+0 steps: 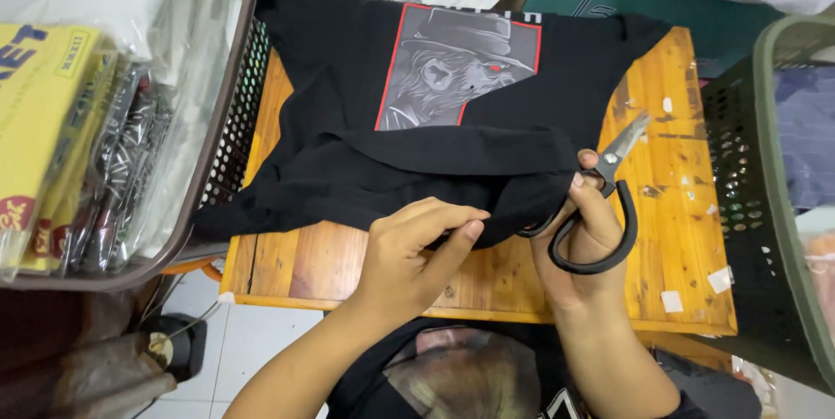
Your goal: The person uses scissors to trim the hem of a black t-shirt laid on a wooden table. They repeatedly fold and cut small sections of the fabric edge, adjusting the shirt position as needed.
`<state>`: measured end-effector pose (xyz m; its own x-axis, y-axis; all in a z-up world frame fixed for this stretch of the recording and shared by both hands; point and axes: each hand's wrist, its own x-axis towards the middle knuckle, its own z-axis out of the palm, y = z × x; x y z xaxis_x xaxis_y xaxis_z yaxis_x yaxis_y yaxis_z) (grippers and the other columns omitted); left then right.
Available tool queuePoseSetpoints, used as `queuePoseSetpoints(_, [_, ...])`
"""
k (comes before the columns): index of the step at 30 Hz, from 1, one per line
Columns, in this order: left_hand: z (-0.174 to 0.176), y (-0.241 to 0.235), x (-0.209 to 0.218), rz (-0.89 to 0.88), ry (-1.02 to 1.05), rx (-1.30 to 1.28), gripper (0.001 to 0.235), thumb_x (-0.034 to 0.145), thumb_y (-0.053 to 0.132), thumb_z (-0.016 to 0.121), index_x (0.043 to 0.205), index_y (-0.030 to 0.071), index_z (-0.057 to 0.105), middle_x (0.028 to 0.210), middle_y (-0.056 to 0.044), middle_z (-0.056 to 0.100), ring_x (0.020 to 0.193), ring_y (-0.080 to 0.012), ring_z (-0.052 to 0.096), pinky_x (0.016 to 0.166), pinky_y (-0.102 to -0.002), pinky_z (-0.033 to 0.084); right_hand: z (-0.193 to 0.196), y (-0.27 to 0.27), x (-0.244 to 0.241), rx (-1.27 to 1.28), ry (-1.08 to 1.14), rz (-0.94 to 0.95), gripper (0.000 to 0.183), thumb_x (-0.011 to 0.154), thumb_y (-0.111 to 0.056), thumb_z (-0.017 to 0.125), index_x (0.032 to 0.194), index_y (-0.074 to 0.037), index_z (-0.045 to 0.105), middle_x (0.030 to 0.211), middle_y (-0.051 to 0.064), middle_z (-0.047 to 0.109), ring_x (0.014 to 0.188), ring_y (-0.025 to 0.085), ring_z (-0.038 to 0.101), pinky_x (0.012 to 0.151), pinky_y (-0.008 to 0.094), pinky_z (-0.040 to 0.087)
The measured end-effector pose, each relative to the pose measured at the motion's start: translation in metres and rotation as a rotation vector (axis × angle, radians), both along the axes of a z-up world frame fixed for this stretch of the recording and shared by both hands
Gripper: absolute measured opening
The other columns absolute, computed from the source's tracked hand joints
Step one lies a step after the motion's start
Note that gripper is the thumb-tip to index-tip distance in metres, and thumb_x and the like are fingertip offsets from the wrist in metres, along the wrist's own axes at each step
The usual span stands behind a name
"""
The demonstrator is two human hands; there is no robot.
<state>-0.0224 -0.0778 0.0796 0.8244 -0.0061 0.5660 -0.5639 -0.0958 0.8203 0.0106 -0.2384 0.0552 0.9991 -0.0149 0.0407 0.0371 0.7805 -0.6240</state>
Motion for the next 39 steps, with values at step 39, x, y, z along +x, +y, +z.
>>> queuePoseSetpoints(39, [-0.004,-0.059,0.033,-0.626,0.909,-0.667,0.015,0.073,0.006,0.06,0.086,0.0,0.059,0.067,-0.002,0.057,0.064,-0.0059,0.054,0.064,-0.019,0.046,0.018,-0.058,-0.038,-0.093,0.009,-0.603,0.016,0.082,0.005,0.05,0.087,-0.009,0.056,0.079,0.01,0.064,0.084,0.02,0.065,0.079,0.03,0.055])
